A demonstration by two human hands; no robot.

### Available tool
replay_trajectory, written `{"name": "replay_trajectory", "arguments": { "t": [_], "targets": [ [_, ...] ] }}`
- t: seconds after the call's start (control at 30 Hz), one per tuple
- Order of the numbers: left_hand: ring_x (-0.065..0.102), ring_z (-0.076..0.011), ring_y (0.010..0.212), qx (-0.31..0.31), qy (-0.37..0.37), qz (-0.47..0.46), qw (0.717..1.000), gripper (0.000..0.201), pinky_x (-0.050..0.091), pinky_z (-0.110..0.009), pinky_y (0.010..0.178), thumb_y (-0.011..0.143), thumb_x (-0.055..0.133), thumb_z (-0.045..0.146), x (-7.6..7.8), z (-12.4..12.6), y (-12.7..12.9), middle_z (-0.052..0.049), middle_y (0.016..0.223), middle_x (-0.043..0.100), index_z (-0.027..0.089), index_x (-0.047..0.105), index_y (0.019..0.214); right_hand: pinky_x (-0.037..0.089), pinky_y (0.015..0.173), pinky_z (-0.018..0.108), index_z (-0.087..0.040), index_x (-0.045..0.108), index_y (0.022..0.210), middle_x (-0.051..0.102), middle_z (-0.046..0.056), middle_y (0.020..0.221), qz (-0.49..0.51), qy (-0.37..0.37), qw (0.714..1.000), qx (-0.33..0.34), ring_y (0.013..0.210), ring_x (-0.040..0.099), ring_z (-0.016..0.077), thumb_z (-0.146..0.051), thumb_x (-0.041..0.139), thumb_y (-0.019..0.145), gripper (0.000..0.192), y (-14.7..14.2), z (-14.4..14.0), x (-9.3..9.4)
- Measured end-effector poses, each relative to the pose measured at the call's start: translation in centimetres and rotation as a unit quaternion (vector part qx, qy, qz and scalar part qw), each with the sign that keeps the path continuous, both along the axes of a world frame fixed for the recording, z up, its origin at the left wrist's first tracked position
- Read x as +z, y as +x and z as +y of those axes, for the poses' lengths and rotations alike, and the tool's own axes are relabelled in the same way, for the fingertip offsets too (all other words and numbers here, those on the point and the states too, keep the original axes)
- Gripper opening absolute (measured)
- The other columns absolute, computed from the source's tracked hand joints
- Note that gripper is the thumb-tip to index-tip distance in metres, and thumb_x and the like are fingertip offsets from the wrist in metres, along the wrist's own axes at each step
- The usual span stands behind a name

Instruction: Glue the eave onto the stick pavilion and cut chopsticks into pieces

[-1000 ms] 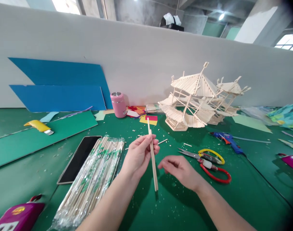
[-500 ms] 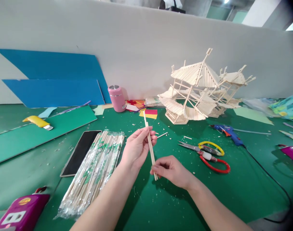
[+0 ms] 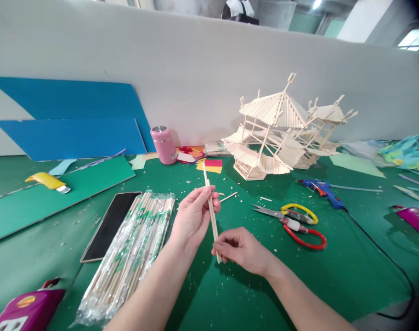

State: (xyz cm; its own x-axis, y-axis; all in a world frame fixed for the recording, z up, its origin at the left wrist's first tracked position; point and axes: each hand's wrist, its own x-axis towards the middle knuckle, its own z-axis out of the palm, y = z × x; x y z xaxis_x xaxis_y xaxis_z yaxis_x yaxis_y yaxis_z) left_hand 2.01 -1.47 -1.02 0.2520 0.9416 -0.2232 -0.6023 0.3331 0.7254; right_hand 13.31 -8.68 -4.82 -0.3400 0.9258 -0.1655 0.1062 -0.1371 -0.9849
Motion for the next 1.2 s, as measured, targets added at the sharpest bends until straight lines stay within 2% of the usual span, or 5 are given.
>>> {"name": "replay_trajectory", "arguments": {
  "t": [0.17, 0.3, 0.57, 0.93, 1.2],
  "targets": [
    [0.052, -0.007, 0.048, -0.038, 0.027, 0.037, 0.998, 0.013, 0.041, -0.017, 0.046, 0.068, 0.064, 0.019, 0.2, -0.4, 0.1, -0.002, 0.059, 0.06, 0.009, 0.061, 0.076, 0.04, 0.054, 0.022, -0.018, 0.06, 0.082, 0.058, 0.0, 0.068, -0.17, 0.08, 0.978, -0.089, 0.063, 0.052, 0.0129, -0.033, 0.046, 0.082, 0.021, 4.7, -0.8, 0.8],
    [0.053, -0.0068, 0.047, -0.082, 0.057, 0.074, 0.992, 0.015, 0.04, -0.017, 0.047, 0.072, 0.061, 0.024, 0.3, -1.0, 0.3, -0.002, 0.061, 0.06, 0.01, 0.062, 0.078, 0.047, 0.067, 0.03, -0.021, 0.054, 0.096, 0.061, 0.005, 0.09, -0.384, 0.123, 0.882, -0.242, 0.078, 0.058, 0.019, -0.024, 0.045, 0.077, 0.022, 12.4, -2.6, 0.0],
    [0.052, -0.0067, 0.047, -0.117, 0.062, 0.105, 0.986, 0.014, 0.039, -0.018, 0.047, 0.072, 0.061, 0.025, 0.9, -1.8, 0.4, -0.001, 0.061, 0.059, 0.012, 0.062, 0.075, 0.039, 0.089, 0.041, -0.019, 0.042, 0.119, 0.047, 0.009, 0.122, -0.584, 0.137, 0.792, -0.115, 0.11, 0.045, 0.0264, -0.011, 0.043, 0.061, 0.058, 18.5, -3.1, -3.8],
    [0.05, -0.0074, 0.047, -0.132, 0.079, 0.127, 0.98, 0.017, 0.037, -0.02, 0.048, 0.071, 0.062, 0.028, 1.4, -2.0, 0.2, -0.002, 0.061, 0.058, 0.011, 0.061, 0.07, 0.047, 0.08, 0.033, -0.024, 0.036, 0.11, 0.054, 0.007, 0.112, -0.46, 0.076, 0.854, -0.233, 0.095, 0.057, 0.0227, -0.022, 0.051, 0.067, 0.046, 16.7, -3.9, -2.9],
    [0.049, -0.0071, 0.045, -0.149, 0.076, 0.136, 0.976, 0.019, 0.033, -0.02, 0.047, 0.068, 0.064, 0.031, 2.1, -2.2, -0.1, -0.001, 0.058, 0.058, 0.012, 0.061, 0.068, 0.053, 0.053, 0.024, -0.022, 0.034, 0.11, 0.058, 0.003, 0.081, -0.274, 0.048, 0.942, -0.186, 0.061, 0.059, 0.0168, -0.032, 0.06, 0.07, 0.049, 11.4, -4.0, 3.3]
  ]
}}
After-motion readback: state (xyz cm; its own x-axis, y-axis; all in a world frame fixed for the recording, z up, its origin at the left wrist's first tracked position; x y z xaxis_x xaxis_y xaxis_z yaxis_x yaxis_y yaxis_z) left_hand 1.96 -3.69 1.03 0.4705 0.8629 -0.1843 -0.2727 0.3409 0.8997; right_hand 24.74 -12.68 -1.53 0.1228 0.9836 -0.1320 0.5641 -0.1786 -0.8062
